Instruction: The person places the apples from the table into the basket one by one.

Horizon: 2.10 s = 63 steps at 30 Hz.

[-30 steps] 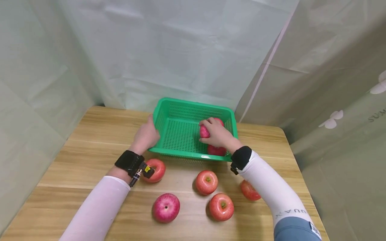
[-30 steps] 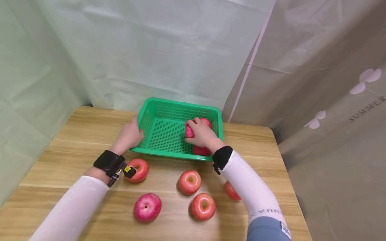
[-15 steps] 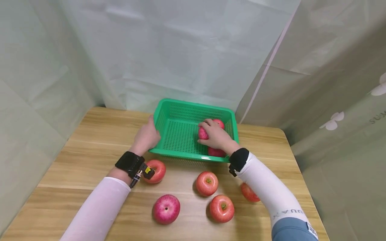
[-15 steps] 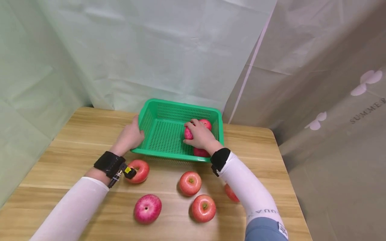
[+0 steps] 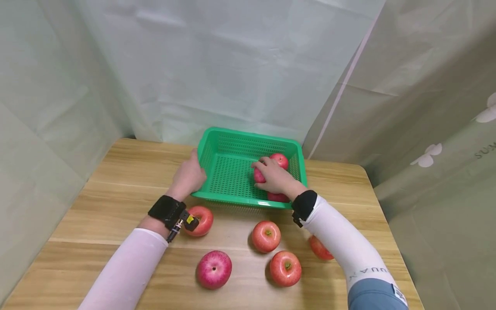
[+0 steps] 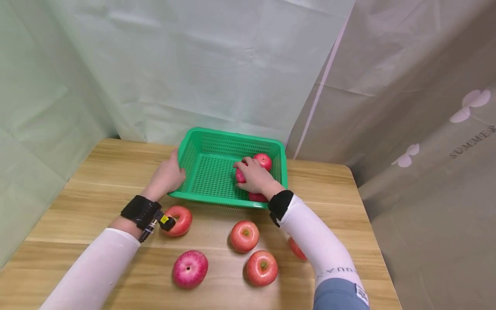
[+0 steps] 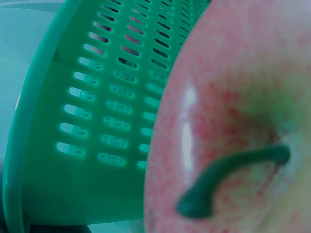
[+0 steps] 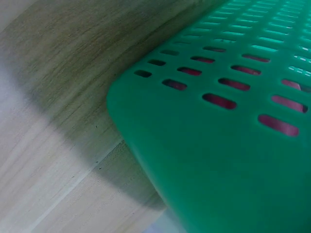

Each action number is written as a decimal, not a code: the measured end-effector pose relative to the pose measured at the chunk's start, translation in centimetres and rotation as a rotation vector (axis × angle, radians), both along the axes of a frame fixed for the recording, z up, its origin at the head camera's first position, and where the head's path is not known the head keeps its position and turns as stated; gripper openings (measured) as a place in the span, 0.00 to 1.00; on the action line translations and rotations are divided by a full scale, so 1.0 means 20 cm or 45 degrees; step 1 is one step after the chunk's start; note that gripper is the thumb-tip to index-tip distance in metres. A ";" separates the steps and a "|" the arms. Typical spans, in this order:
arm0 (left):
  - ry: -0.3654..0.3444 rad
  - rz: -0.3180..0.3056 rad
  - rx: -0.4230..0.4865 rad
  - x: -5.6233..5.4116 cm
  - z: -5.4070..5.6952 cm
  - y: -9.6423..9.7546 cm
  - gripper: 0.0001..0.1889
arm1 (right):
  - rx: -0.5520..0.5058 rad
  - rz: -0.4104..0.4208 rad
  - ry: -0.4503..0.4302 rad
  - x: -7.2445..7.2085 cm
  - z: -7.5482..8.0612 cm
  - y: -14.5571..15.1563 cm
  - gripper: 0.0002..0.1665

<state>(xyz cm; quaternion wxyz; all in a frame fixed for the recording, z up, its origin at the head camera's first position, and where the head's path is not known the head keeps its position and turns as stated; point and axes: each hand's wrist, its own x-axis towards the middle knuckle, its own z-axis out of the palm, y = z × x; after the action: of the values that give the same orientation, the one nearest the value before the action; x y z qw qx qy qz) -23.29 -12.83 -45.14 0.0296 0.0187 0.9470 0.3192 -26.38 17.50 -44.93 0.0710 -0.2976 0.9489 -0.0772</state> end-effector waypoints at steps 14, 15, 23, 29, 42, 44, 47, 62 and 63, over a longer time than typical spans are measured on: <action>-0.002 0.002 -0.008 -0.01 0.00 0.01 0.39 | 0.022 -0.010 -0.076 0.01 0.02 0.00 0.41; -0.001 0.002 -0.004 -0.01 0.00 0.00 0.39 | 0.025 -0.013 -0.081 0.01 0.02 0.00 0.42; -0.013 0.002 -0.007 -0.01 0.00 0.00 0.39 | 0.029 -0.010 -0.067 0.01 0.01 0.00 0.43; -0.034 0.005 0.004 -0.02 -0.01 0.00 0.40 | 0.047 -0.010 -0.045 0.00 0.02 0.01 0.43; -0.031 0.010 -0.016 -0.02 0.00 -0.01 0.41 | 0.082 -0.011 0.003 0.00 0.03 0.00 0.46; -0.036 0.009 -0.016 -0.02 0.00 -0.01 0.41 | 0.081 -0.014 0.005 0.00 0.04 0.00 0.47; -0.040 0.009 -0.023 -0.01 0.00 -0.01 0.41 | 0.078 -0.018 0.002 0.00 0.04 0.00 0.47; -0.044 -0.002 -0.030 -0.02 0.00 0.01 0.41 | 0.102 -0.054 -0.021 0.01 0.05 0.03 0.49; -0.045 -0.003 -0.027 -0.02 0.00 0.01 0.41 | 0.103 -0.056 -0.022 0.01 0.06 0.03 0.49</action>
<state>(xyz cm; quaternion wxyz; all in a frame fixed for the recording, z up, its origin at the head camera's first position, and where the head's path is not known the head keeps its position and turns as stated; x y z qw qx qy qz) -23.66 -12.67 -45.15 0.0469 0.0138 0.9497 0.3093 -26.19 18.11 -43.82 0.0893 -0.2730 0.9569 -0.0430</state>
